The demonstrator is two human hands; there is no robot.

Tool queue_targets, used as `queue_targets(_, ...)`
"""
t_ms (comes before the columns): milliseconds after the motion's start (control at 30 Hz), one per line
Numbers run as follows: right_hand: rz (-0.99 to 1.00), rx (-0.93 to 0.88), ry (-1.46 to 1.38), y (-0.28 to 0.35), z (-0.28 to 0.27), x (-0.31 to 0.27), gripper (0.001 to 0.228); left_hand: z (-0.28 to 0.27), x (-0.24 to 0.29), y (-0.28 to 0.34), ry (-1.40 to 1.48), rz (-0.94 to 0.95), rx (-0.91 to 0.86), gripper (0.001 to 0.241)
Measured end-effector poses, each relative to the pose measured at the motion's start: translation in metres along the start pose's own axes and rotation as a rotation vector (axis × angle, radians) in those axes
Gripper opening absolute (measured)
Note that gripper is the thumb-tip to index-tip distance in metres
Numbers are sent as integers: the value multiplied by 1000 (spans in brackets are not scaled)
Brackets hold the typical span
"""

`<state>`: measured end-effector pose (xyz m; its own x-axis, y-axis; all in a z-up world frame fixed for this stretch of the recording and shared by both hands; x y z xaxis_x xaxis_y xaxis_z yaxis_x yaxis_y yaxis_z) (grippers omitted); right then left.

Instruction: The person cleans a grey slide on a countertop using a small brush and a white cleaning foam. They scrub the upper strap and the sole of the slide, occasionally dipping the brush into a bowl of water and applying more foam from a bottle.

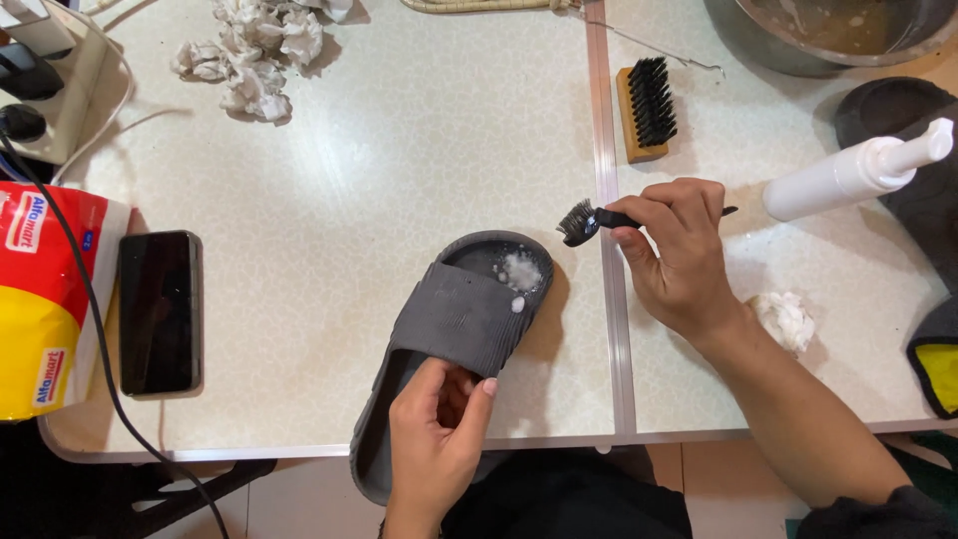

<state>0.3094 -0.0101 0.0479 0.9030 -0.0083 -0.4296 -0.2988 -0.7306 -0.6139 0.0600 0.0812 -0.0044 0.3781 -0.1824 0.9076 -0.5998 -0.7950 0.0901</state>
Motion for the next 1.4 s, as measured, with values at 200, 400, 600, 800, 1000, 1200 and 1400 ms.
queue_targets(200, -95, -237, -207, -31, 1, -40, 20, -4, 0, -2, 47, 30, -7, 28)
queue_targets(400, -128, -278, -336, -15, 22, -42, 17, 0, -4, -3, 36, 62, 5, 32)
queue_targets(600, -61, -283, -242, -5, 15, -33, 20, 6, -4, -5, 11, 108, -47, 37)
queue_targets(800, 103, -490, -334, 8, 33, -37, 30, 6, -2, -2, -10, 101, -42, 38)
queue_targets(1000, -107, -292, -275, -9, 19, -62, 15, 8, -5, -3, -8, 110, -51, 39)
queue_targets(1200, -48, -174, -239, -16, -3, -46, 18, 7, -1, -2, -50, 140, -24, 38)
queue_targets(1400, 31, -251, -379, -6, 15, -38, 12, 7, -7, 0, -52, 120, -35, 38)
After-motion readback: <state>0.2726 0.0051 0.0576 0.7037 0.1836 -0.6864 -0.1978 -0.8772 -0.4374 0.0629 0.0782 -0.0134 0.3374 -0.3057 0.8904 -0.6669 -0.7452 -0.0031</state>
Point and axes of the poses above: each hand's wrist, its own y-axis away from the middle knuckle, its own z-axis out of the palm, x = y × z, the point moved 10 cm from there along -y, towards the middle knuckle, and after that the axes turned 5 degrees about -y, right-handed, at the moved point
